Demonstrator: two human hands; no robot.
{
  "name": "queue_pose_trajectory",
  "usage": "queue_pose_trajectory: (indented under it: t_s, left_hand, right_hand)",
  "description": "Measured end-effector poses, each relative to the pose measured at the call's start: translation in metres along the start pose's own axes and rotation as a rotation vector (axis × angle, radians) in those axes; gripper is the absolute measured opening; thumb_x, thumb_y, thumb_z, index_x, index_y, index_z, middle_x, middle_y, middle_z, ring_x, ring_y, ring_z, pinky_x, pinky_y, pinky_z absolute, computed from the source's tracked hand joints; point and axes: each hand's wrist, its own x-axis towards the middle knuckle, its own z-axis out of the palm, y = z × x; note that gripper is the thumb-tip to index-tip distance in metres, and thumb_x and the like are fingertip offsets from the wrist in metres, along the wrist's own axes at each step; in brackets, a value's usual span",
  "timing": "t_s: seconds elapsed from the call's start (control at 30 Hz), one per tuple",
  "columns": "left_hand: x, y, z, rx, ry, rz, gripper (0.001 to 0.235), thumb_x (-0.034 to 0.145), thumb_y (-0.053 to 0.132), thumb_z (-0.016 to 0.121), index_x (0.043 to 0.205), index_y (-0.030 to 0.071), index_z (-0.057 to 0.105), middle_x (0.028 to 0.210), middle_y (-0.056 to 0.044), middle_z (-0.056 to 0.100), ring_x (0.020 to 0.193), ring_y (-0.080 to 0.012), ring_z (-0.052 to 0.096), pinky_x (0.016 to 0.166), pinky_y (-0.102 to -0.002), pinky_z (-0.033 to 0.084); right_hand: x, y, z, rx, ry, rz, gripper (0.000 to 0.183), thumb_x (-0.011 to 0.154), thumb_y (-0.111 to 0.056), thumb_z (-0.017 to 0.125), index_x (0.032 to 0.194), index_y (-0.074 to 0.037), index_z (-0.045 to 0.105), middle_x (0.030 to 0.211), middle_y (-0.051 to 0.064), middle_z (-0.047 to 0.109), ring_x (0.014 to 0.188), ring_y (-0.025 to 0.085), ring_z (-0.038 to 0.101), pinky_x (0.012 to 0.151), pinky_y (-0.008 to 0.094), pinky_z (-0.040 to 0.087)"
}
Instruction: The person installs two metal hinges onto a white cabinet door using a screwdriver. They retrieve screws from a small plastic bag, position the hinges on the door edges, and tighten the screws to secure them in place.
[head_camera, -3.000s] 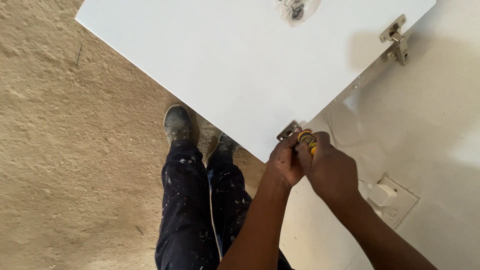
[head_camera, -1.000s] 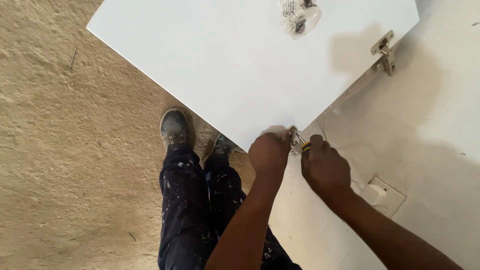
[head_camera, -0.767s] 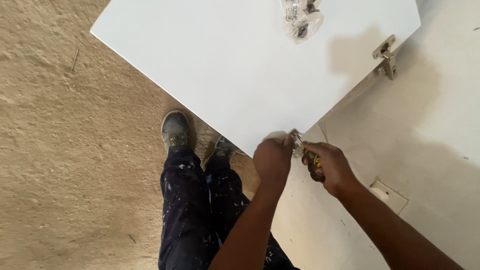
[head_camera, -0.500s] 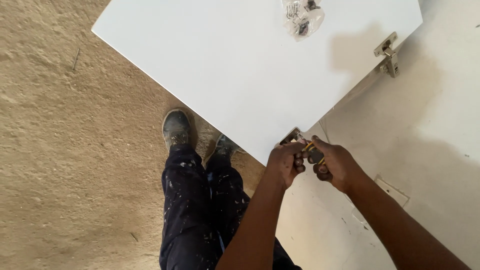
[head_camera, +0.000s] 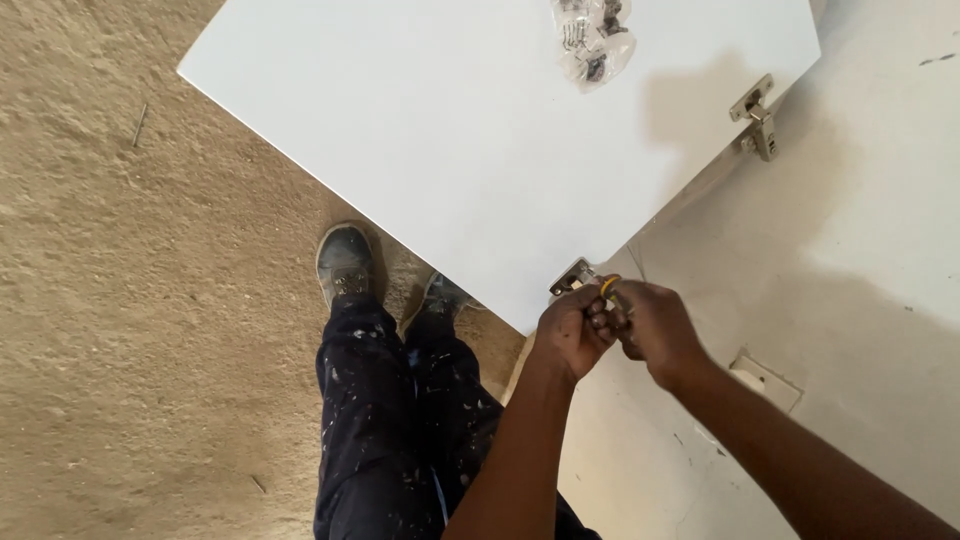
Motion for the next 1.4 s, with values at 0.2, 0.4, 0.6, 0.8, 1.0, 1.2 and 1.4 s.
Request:
queue_pose_trajectory:
  t_s: [0.2, 0.4, 0.6, 0.8, 1.0, 1.2, 1.4]
  left_hand:
    - [0.048, -0.024, -0.022, -0.022, 0.072, 0.102, 0.018, 0.088, 0.018, 0.076, 0.082, 0.004, 0.066, 0.055, 0.004, 0.038, 0.043, -0.0059, 0.038, 0.041, -0.020, 0.036]
    - [0.017, -0.013, -0.007, -0.019, 0.045, 0.044, 0.019, 0.092, 0.017, 0.073, 0.081, 0.006, 0.065, 0.058, 0.005, 0.040, 0.045, -0.0068, 0.041, 0.043, -0.019, 0.035]
    - [0.046, -0.023, -0.018, -0.041, 0.057, 0.086, 0.023, 0.090, 0.017, 0.071, 0.103, -0.002, 0.073, 0.057, 0.005, 0.038, 0.042, -0.0069, 0.038, 0.037, -0.023, 0.042]
    - [0.040, -0.021, -0.014, -0.038, 0.148, 0.138, 0.023, 0.085, 0.014, 0.075, 0.100, -0.004, 0.074, 0.057, 0.005, 0.038, 0.042, -0.0049, 0.040, 0.039, -0.018, 0.039]
    - [0.050, -0.026, -0.013, -0.113, 0.203, 0.148, 0.022, 0.081, 0.013, 0.079, 0.095, -0.004, 0.076, 0.057, 0.000, 0.042, 0.044, -0.0077, 0.044, 0.043, -0.020, 0.044]
    - [0.046, -0.024, -0.013, -0.051, 0.202, 0.121, 0.024, 0.085, 0.017, 0.078, 0.099, -0.002, 0.076, 0.058, 0.002, 0.040, 0.044, -0.0067, 0.043, 0.040, -0.018, 0.037]
    - [0.041, -0.014, -0.017, -0.006, 0.083, 0.094, 0.020, 0.088, 0.015, 0.075, 0.101, -0.001, 0.072, 0.061, 0.004, 0.038, 0.045, -0.0062, 0.042, 0.040, -0.018, 0.036]
  right_hand:
    - [-0.056, -0.028, -0.001, -1.079, 0.039, -0.268, 0.062, 0.095, -0.047, 0.057, 0.145, -0.013, 0.043, 0.117, 0.024, 0.068, 0.101, 0.041, 0.075, 0.089, 0.054, 0.059]
    - [0.002, -0.013, -0.010, -0.865, 0.100, -0.205, 0.041, 0.107, -0.035, 0.029, 0.113, -0.004, 0.056, 0.076, 0.016, 0.062, 0.064, 0.031, 0.067, 0.059, 0.043, 0.055]
    - [0.003, 0.000, -0.009, -0.246, 0.068, 0.062, 0.053, 0.102, -0.042, 0.051, 0.110, 0.008, 0.067, 0.068, 0.017, 0.053, 0.047, 0.021, 0.052, 0.038, 0.030, 0.037]
    - [-0.044, -0.003, 0.001, -1.396, 0.084, -0.567, 0.036, 0.098, -0.031, 0.050, 0.126, -0.009, 0.057, 0.121, 0.018, 0.064, 0.112, 0.039, 0.069, 0.082, 0.048, 0.066]
    - [-0.024, 0.031, -0.010, -1.566, 0.444, -1.191, 0.045, 0.097, -0.038, 0.059, 0.126, -0.005, 0.066, 0.089, 0.013, 0.068, 0.083, 0.029, 0.072, 0.065, 0.038, 0.064]
    - [-0.021, 0.045, -0.011, -1.730, 0.574, -1.330, 0.047, 0.086, -0.026, 0.058, 0.127, -0.006, 0.067, 0.086, 0.006, 0.061, 0.074, 0.021, 0.065, 0.057, 0.029, 0.058]
    - [0.005, 0.059, -0.013, -1.776, 0.608, -1.162, 0.038, 0.086, -0.027, 0.059, 0.118, -0.007, 0.065, 0.076, 0.000, 0.056, 0.064, 0.016, 0.065, 0.049, 0.026, 0.056]
